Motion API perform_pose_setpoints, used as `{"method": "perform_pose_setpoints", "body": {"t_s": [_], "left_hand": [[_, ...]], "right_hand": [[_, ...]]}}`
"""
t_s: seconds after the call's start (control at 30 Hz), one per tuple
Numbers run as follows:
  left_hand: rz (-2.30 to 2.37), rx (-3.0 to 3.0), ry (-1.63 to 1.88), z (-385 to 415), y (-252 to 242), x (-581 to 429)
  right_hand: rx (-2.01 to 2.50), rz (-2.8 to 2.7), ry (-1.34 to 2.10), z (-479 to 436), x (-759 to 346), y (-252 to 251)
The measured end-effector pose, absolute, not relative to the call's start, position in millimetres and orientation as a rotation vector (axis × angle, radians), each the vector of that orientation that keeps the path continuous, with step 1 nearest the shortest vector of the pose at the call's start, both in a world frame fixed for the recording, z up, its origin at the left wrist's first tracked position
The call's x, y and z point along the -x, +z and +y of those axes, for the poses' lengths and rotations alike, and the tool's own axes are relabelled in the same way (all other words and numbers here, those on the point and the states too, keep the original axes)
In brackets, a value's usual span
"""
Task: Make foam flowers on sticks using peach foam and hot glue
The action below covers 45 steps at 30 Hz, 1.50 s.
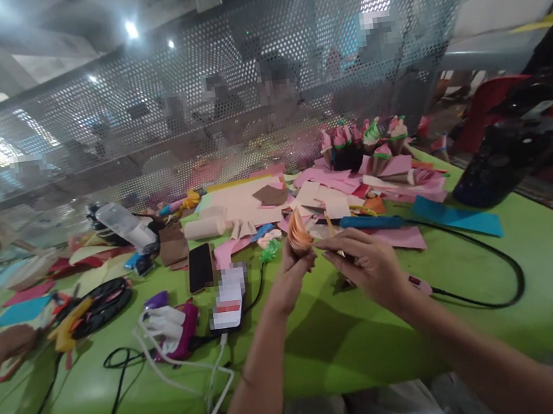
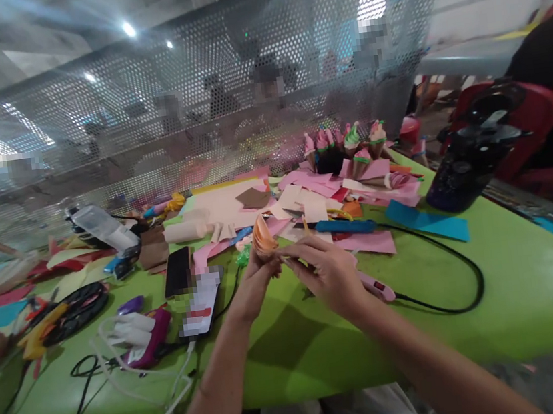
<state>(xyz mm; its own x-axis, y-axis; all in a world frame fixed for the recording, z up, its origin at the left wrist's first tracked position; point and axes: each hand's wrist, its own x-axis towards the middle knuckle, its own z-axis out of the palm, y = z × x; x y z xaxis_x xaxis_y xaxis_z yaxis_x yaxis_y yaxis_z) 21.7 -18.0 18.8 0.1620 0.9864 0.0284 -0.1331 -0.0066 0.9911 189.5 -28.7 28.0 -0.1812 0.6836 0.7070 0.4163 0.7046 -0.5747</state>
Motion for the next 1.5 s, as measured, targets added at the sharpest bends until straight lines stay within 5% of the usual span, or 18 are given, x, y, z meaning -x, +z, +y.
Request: {"method": "perform_pose_setpoints", "body": {"t_s": [0.83, 1.17, 1.5], "left_hand": [[0.922, -1.079, 1.268, -13.1, 14.8, -17.4], [0.882, -1.015, 1.248, -13.1, 12.6, -17.6], [0.881, -1.036, 1.260, -13.1, 14.1, -16.5]], "right_hand": [[0.993, -1.774, 0.425, -23.9, -205.5, 33.2], [1.430, -2.049, 0.101, -49.3, -288.7, -21.0], [1.664, -1.972, 0.730, -54.4, -295.6, -12.6]]}}
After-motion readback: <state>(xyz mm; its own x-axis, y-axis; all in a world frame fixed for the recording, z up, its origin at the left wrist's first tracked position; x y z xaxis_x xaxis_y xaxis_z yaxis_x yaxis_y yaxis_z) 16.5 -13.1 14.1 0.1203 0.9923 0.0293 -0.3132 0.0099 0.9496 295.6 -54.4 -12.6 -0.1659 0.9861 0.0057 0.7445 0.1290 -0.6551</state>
